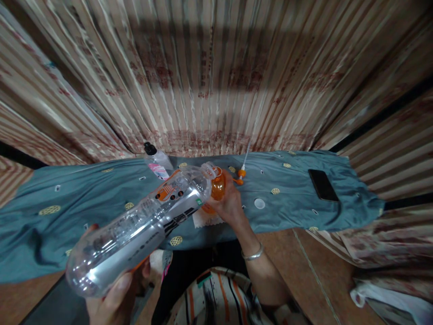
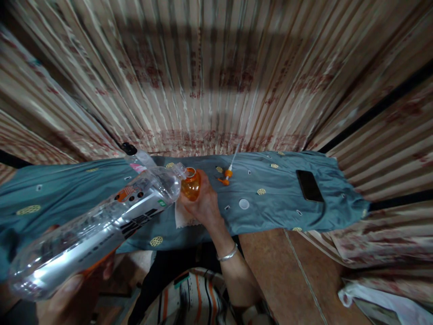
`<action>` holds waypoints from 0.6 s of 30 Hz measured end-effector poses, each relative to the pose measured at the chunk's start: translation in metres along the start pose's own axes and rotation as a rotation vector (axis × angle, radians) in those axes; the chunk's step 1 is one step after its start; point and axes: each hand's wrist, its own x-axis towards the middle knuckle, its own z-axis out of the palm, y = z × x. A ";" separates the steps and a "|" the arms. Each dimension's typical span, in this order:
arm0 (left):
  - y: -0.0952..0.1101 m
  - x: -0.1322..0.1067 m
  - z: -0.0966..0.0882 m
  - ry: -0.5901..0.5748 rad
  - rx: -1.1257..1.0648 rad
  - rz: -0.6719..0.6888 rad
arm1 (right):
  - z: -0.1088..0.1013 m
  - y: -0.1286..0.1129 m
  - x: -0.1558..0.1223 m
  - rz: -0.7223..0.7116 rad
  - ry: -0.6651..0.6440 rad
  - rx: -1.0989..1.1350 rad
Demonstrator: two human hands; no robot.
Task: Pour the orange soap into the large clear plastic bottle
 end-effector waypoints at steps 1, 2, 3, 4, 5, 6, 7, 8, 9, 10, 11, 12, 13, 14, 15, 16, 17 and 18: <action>0.000 0.000 0.001 -0.004 -0.010 0.012 | 0.000 0.000 0.000 0.005 0.004 0.001; 0.001 0.000 0.001 -0.012 -0.022 0.018 | 0.000 -0.001 0.000 0.010 0.007 0.003; 0.001 0.000 0.002 -0.019 -0.032 0.013 | 0.000 -0.001 0.000 0.015 0.008 0.006; 0.001 -0.001 0.002 -0.017 -0.038 0.011 | 0.000 -0.001 0.000 0.019 0.006 0.010; 0.002 -0.001 0.003 -0.016 -0.039 0.000 | 0.000 -0.001 0.000 0.024 0.002 0.012; 0.002 -0.001 0.002 -0.019 -0.040 -0.007 | 0.000 -0.002 0.000 0.028 -0.003 0.013; 0.002 0.000 0.002 -0.014 -0.036 -0.013 | 0.000 -0.002 0.000 0.031 -0.007 0.013; 0.001 0.001 0.002 -0.010 -0.032 -0.017 | -0.001 -0.001 0.000 0.034 -0.010 0.010; 0.001 0.002 0.002 -0.006 -0.034 -0.008 | -0.001 -0.001 0.000 0.037 -0.013 0.007; 0.001 0.003 0.002 -0.007 -0.040 0.004 | -0.001 -0.001 0.000 0.038 -0.015 0.002; 0.001 0.003 0.002 -0.014 -0.050 0.016 | -0.001 0.000 0.000 0.037 -0.017 -0.002; 0.001 0.004 0.002 -0.016 -0.061 0.024 | -0.001 0.000 0.000 0.034 -0.019 -0.007; 0.001 0.003 0.002 -0.017 -0.062 0.018 | -0.001 0.001 0.000 0.032 -0.020 -0.012; 0.002 0.003 0.002 -0.013 -0.057 0.009 | -0.001 0.001 0.000 0.029 -0.021 -0.018; 0.003 0.001 0.002 -0.004 -0.045 0.000 | -0.001 0.002 0.000 0.025 -0.022 -0.024; 0.004 0.000 0.003 0.000 -0.026 -0.015 | -0.001 0.002 0.000 0.022 -0.021 -0.030; 0.005 -0.001 0.003 0.004 -0.008 -0.027 | -0.001 0.002 0.000 0.017 -0.019 -0.035; 0.006 -0.002 0.003 0.004 0.008 -0.042 | -0.001 0.002 0.000 0.010 -0.017 -0.039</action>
